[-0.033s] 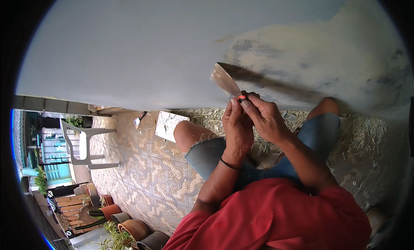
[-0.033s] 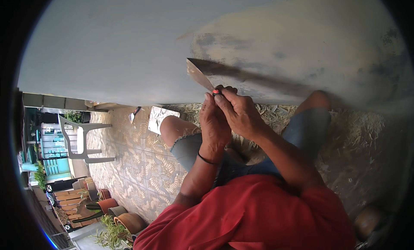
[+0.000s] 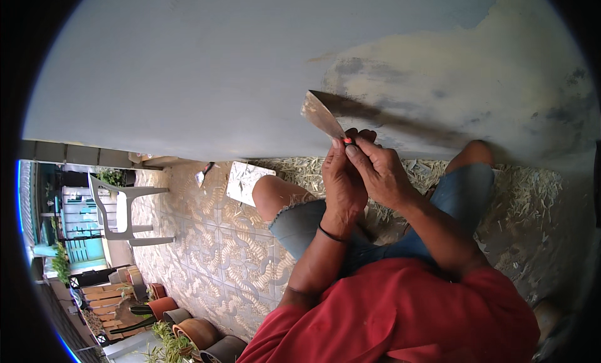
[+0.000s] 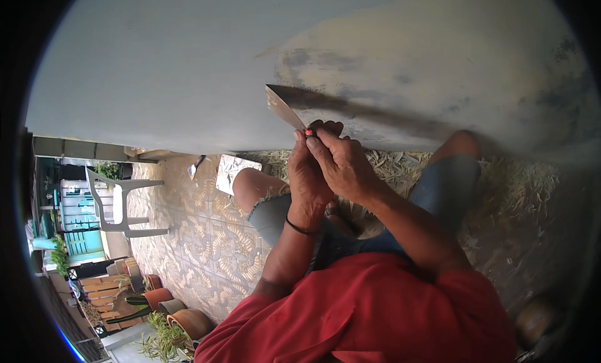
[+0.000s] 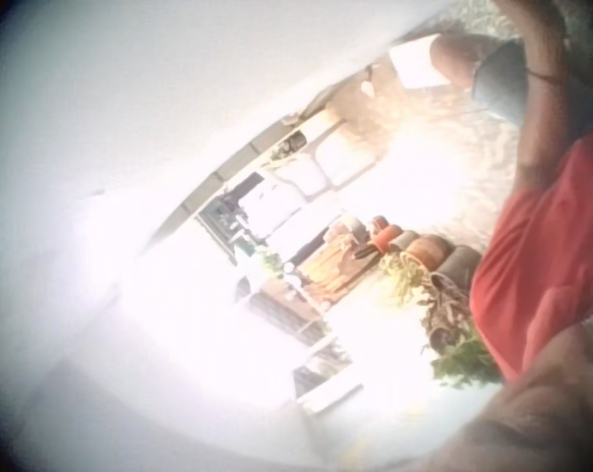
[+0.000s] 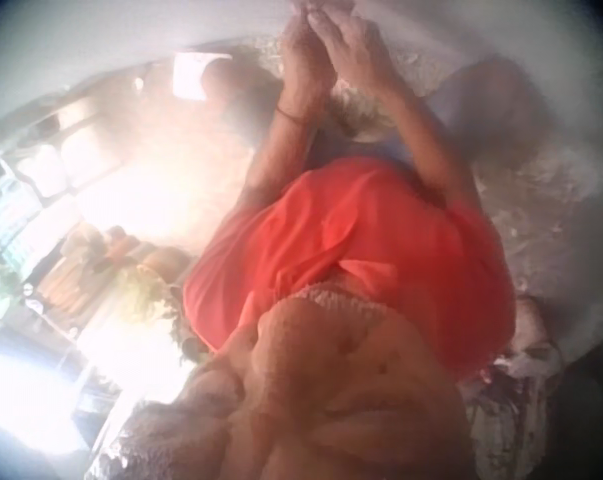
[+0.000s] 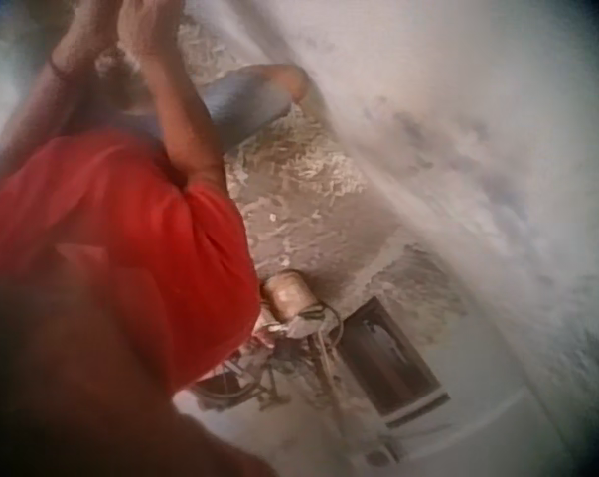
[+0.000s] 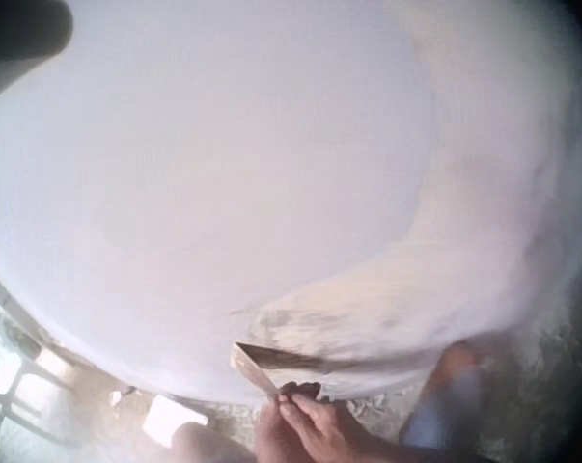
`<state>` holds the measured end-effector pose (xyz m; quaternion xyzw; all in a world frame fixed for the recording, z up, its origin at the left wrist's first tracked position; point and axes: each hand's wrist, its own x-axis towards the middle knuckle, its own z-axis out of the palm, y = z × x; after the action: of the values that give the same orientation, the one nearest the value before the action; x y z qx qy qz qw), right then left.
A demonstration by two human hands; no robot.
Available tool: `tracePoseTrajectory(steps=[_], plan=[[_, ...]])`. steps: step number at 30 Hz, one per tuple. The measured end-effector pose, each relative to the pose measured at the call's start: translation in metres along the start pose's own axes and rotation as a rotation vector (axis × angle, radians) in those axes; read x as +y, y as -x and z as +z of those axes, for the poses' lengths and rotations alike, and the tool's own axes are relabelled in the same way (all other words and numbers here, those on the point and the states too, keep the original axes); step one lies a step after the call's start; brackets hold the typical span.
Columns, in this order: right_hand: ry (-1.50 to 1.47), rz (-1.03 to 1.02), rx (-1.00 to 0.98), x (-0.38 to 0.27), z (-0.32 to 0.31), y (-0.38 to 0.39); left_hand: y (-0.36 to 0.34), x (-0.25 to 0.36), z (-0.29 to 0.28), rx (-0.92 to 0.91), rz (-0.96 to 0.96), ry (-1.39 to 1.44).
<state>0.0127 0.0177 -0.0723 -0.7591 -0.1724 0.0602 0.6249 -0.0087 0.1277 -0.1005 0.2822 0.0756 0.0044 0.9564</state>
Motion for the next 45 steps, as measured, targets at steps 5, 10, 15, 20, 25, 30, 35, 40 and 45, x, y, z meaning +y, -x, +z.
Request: tracePoseTrajectory(steps=[5, 10, 15, 20, 25, 30, 35, 40, 45], plan=[[-0.024, -0.026, 0.115, -0.005, -0.005, 0.023, 0.007, -0.005, 0.008, -0.078, -0.172, 0.227], [-0.019, 0.056, 0.038, -0.004, -0.005, -0.001, -0.023, -0.002, 0.003, -0.002, -0.091, 0.231], [0.037, -0.147, 0.178, -0.002, 0.002, 0.018, -0.003, -0.006, 0.009, 0.008, -0.13, 0.284], [-0.014, 0.058, 0.126, -0.003, -0.004, 0.023, -0.008, -0.012, 0.009, 0.084, -0.167, 0.236], [0.007, -0.174, 0.263, 0.002, 0.005, 0.028, 0.003, -0.016, 0.012, 0.095, -0.105, 0.146], [-0.024, -0.044, 0.16, -0.005, -0.003, 0.017, -0.013, -0.013, 0.0, 0.045, -0.115, 0.17], [0.014, -0.217, 0.266, 0.0, -0.003, 0.028, 0.003, -0.017, 0.016, 0.039, -0.102, 0.153], [-0.021, 0.038, 0.099, -0.015, -0.013, 0.014, -0.013, -0.008, 0.013, 0.042, -0.131, 0.211], [-0.016, -0.102, 0.181, -0.01, -0.013, 0.026, 0.003, -0.017, 0.021, 0.063, -0.115, 0.161]])
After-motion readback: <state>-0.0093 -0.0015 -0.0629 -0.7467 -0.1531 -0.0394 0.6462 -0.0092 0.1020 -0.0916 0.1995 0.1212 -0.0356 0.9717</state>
